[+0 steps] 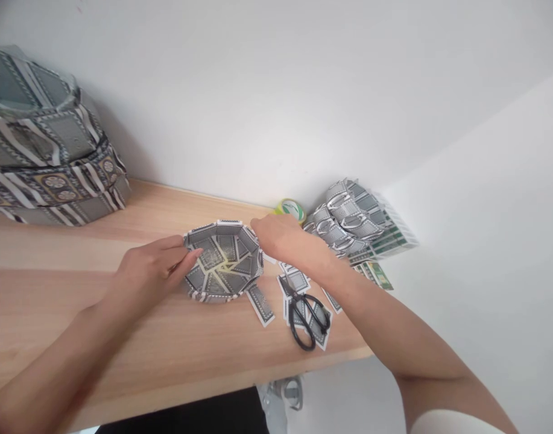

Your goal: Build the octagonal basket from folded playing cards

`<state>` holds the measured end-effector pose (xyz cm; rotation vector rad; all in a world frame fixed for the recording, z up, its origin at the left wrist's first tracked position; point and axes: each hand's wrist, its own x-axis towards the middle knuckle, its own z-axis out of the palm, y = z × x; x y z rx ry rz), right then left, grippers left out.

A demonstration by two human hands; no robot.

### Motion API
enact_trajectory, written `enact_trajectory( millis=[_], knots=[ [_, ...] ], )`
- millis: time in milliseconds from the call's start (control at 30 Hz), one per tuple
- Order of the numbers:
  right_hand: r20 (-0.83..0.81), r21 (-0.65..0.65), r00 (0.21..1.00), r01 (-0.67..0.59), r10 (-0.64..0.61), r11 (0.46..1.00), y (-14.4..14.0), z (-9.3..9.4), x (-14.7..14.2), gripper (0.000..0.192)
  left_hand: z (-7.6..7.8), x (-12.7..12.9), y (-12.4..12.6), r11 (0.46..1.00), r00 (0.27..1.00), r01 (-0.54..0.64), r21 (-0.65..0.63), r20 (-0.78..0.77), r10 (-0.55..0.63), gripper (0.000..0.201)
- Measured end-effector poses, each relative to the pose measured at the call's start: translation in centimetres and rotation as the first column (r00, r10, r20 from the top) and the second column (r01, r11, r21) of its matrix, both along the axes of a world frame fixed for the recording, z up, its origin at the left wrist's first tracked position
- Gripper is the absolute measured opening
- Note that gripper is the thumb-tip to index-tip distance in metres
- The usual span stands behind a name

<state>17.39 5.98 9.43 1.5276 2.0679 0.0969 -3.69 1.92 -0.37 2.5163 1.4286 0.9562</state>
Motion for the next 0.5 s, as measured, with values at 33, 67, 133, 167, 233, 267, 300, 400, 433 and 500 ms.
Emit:
enact_trajectory(
  millis=[33, 67, 133, 167, 233, 267, 300, 400, 433, 500],
  knots=[
    [-0.009, 0.004, 1.000, 0.008, -0.008, 1.000, -0.1, -0.1, 0.1, 0.026, 0.0, 0.0, 0.0, 1.000, 1.000, -0.003, 0.003, -0.003, 0.003, 0.048],
    [-0.020, 0.010, 1.000, 0.016, -0.016, 1.000, -0.3, -0.3, 0.2, 0.026, 0.0, 0.0, 0.0, 1.000, 1.000, -0.005, 0.006, -0.005, 0.005, 0.048],
    [-0.039, 0.027, 0.999, 0.030, -0.029, 0.999, -0.8, -0.7, 0.5, 0.026, -0.1, 0.1, 0.0, 1.000, 1.000, -0.007, 0.011, -0.005, 0.007, 0.048],
    [-0.045, 0.040, 0.998, 0.034, -0.032, 0.999, -1.0, -0.9, 0.7, 0.024, -0.1, 0.1, 0.0, 1.000, 1.000, -0.006, 0.013, -0.005, 0.006, 0.048],
    [-0.049, 0.076, 0.998, 0.037, -0.034, 0.996, -1.6, -1.4, 1.0, 0.021, -0.1, 0.1, 0.0, 1.000, 1.000, -0.003, 0.015, -0.006, 0.003, 0.048],
    [-0.050, 0.098, 0.998, 0.042, -0.037, 0.994, -1.9, -1.7, 1.1, 0.021, -0.1, 0.1, -0.1, 1.000, 1.000, -0.002, 0.014, -0.007, 0.002, 0.048],
    [-0.055, 0.117, 0.998, 0.047, -0.040, 0.992, -2.1, -1.8, 1.2, 0.020, -0.2, 0.1, -0.1, 1.000, 1.000, -0.002, 0.011, -0.008, 0.002, 0.048],
    [-0.075, 0.171, 0.995, 0.071, -0.059, 0.983, -2.7, -2.2, 1.1, 0.018, -0.2, 0.0, -0.1, 1.000, 1.000, -0.004, 0.004, -0.004, 0.004, 0.048],
    [-0.080, 0.186, 0.995, 0.081, -0.067, 0.979, -2.8, -2.3, 1.1, 0.018, -0.2, 0.0, -0.1, 1.000, 1.000, -0.004, 0.004, -0.002, 0.004, 0.048],
    [-0.084, 0.203, 0.993, 0.096, -0.080, 0.975, -2.8, -2.4, 0.9, 0.019, -0.2, 0.0, -0.1, 1.000, 1.000, 0.002, 0.009, 0.004, -0.002, 0.048]
  ],
)
